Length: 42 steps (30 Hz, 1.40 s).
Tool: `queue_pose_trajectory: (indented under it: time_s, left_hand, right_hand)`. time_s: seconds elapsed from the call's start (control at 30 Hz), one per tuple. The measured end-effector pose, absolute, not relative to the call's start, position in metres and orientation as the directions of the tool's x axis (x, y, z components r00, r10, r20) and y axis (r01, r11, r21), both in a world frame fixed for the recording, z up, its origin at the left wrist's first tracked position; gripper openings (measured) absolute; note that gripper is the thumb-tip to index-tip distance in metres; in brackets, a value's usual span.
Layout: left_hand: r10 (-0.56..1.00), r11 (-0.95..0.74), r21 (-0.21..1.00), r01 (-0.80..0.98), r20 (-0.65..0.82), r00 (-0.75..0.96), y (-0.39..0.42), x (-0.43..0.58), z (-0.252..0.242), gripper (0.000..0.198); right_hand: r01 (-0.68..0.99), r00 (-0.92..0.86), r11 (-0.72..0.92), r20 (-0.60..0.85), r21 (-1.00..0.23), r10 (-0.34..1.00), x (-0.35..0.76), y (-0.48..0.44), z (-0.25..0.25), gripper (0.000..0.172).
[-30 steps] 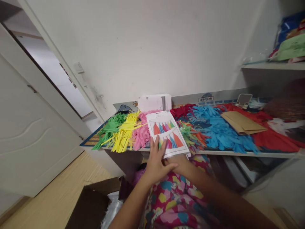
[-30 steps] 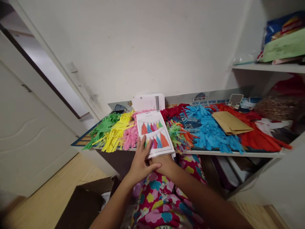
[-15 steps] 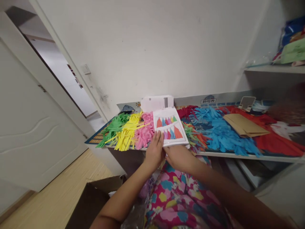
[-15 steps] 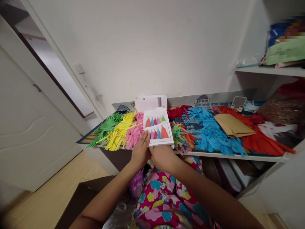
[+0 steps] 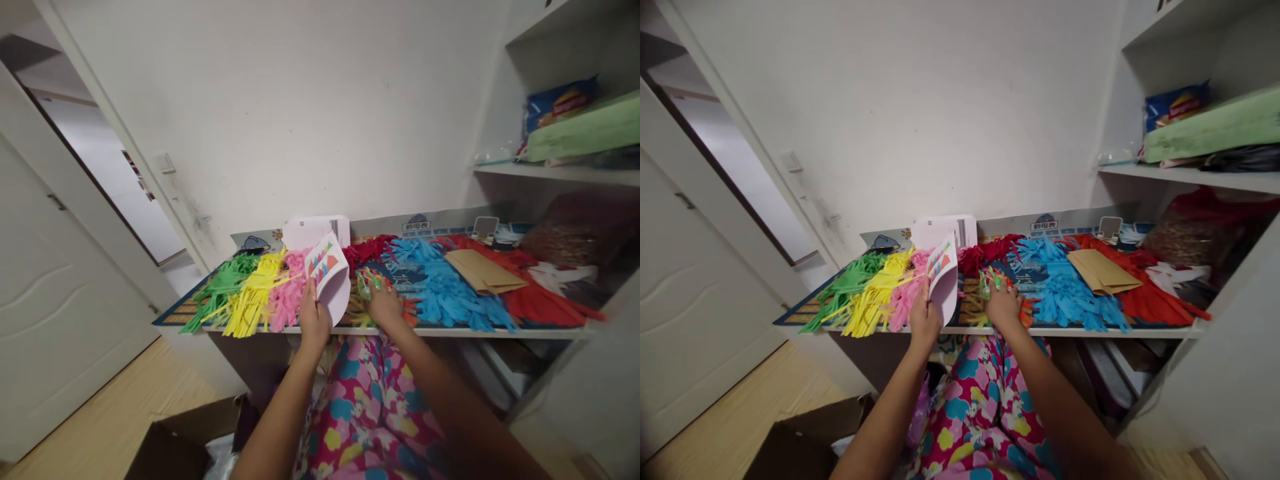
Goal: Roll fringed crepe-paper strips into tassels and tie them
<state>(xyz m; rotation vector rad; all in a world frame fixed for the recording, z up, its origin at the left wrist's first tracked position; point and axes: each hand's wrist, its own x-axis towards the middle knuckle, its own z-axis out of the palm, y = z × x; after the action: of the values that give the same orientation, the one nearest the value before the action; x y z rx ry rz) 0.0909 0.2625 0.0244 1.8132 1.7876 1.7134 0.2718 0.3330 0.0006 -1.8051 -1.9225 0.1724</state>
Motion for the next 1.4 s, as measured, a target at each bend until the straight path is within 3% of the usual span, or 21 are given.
queue_pose_trajectory:
  time_s: [0.2, 0.3, 0.4, 0.57, 0.7, 0.87, 1.0, 1.1, 1.27, 1.4]
  left_hand:
    - [0.769, -0.232, 0.668, 0.707, 0.571, -0.287, 0.273, 0.124, 0.022, 0.066]
    - [0.810, -0.164, 0.655, 0.737, 0.516, -0.278, 0.274, 0.153, 0.019, 0.065]
    - [0.864, -0.101, 0.625, 0.774, 0.441, -0.244, 0.271, 0.182, 0.017, 0.062]
    - [0.915, -0.060, 0.577, 0.814, 0.358, -0.186, 0.265, 0.204, 0.016, 0.058]
    - [0.928, -0.048, 0.528, 0.848, 0.338, -0.158, 0.263, 0.212, 0.014, 0.055]
    - [0.941, -0.015, 0.403, 0.915, 0.314, -0.123, 0.262, 0.219, 0.006, 0.055]
    - [0.948, 0.001, 0.394, 0.919, 0.293, -0.127, 0.264, 0.217, 0.003, 0.054]
    - [0.949, -0.001, 0.396, 0.918, 0.289, -0.123, 0.262, 0.215, 0.004, 0.054]
    - [0.964, -0.027, 0.415, 0.909, 0.253, -0.087, 0.256, 0.216, 0.003, 0.055]
    - [0.972, -0.046, 0.432, 0.901, 0.226, -0.059, 0.253, 0.214, 0.000, 0.051]
  right_hand:
    - [0.847, 0.030, 0.232, 0.479, -0.478, 0.878, 0.342, 0.289, 0.043, 0.066]
    - [0.749, 0.238, 0.340, 0.710, -0.568, 0.663, 0.360, 0.237, 0.038, 0.070]
    - [0.810, 0.017, 0.469, 0.815, -0.351, 0.580, 0.354, 0.196, 0.001, 0.067]
    - [0.936, -0.272, 0.352, 0.670, 0.017, 0.691, 0.359, 0.188, -0.052, 0.053]
    - [0.932, -0.362, 0.315, 0.524, 0.181, 0.771, 0.371, 0.192, -0.039, 0.045]
    - [0.930, -0.366, 0.343, 0.301, 0.128, 0.880, 0.361, 0.194, 0.004, 0.044]
    - [0.886, -0.462, 0.460, 0.192, 0.055, 0.866, 0.359, 0.200, 0.024, 0.049]
    - [0.881, -0.471, 0.471, 0.197, 0.050, 0.860, 0.363, 0.206, 0.030, 0.050]
    - [0.941, -0.337, 0.328, 0.311, 0.083, 0.888, 0.352, 0.213, 0.033, 0.049]
    - [0.900, -0.434, 0.416, 0.342, 0.130, 0.833, 0.339, 0.211, 0.024, 0.041]
